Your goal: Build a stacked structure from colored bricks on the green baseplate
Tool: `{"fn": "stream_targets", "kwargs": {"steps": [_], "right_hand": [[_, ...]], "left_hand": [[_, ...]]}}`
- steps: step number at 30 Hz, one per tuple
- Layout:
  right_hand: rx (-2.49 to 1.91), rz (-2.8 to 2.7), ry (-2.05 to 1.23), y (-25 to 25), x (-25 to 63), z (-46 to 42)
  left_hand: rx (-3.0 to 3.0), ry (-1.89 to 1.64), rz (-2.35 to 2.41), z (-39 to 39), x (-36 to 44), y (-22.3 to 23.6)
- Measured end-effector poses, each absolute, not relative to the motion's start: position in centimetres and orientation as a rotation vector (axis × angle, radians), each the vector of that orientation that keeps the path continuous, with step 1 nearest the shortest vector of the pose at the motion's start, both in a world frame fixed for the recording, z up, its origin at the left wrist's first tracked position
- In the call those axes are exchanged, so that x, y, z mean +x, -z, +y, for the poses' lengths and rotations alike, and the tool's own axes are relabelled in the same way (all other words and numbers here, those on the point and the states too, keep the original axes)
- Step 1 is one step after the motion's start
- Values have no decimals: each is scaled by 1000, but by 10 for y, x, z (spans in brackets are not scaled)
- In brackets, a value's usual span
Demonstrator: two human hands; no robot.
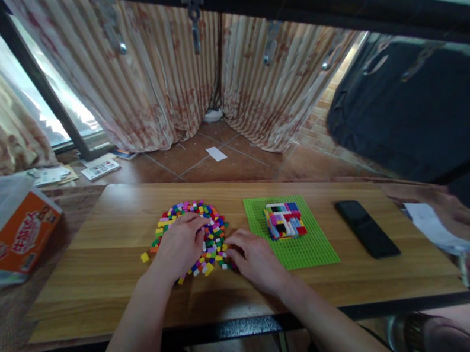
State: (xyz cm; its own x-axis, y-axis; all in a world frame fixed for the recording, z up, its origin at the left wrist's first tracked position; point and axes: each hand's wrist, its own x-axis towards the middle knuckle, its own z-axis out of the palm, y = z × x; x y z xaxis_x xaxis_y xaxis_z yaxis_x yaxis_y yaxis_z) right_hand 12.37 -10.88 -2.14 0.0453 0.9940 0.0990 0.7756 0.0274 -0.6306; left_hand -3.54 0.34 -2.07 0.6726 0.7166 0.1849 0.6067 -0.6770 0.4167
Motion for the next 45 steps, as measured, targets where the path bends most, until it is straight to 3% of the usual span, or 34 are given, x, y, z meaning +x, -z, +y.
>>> {"fn": "stream_targets", "kwargs": {"steps": [10,19,31,45], "right_hand": [[-1785,-1795,-527,24,125,-109],[-1787,-1794,-531,23,125,-109],[-1794,-1802,-522,24,125,-109],[-1778,-1811,-524,26,127,-109]], "left_hand": [[2506,-405,1059,17,-57,16],[2432,-388,1360,24,-70,11],[2466,-346,1210,20,-62,11],[2384,-375,1676,34,-77,12]]}}
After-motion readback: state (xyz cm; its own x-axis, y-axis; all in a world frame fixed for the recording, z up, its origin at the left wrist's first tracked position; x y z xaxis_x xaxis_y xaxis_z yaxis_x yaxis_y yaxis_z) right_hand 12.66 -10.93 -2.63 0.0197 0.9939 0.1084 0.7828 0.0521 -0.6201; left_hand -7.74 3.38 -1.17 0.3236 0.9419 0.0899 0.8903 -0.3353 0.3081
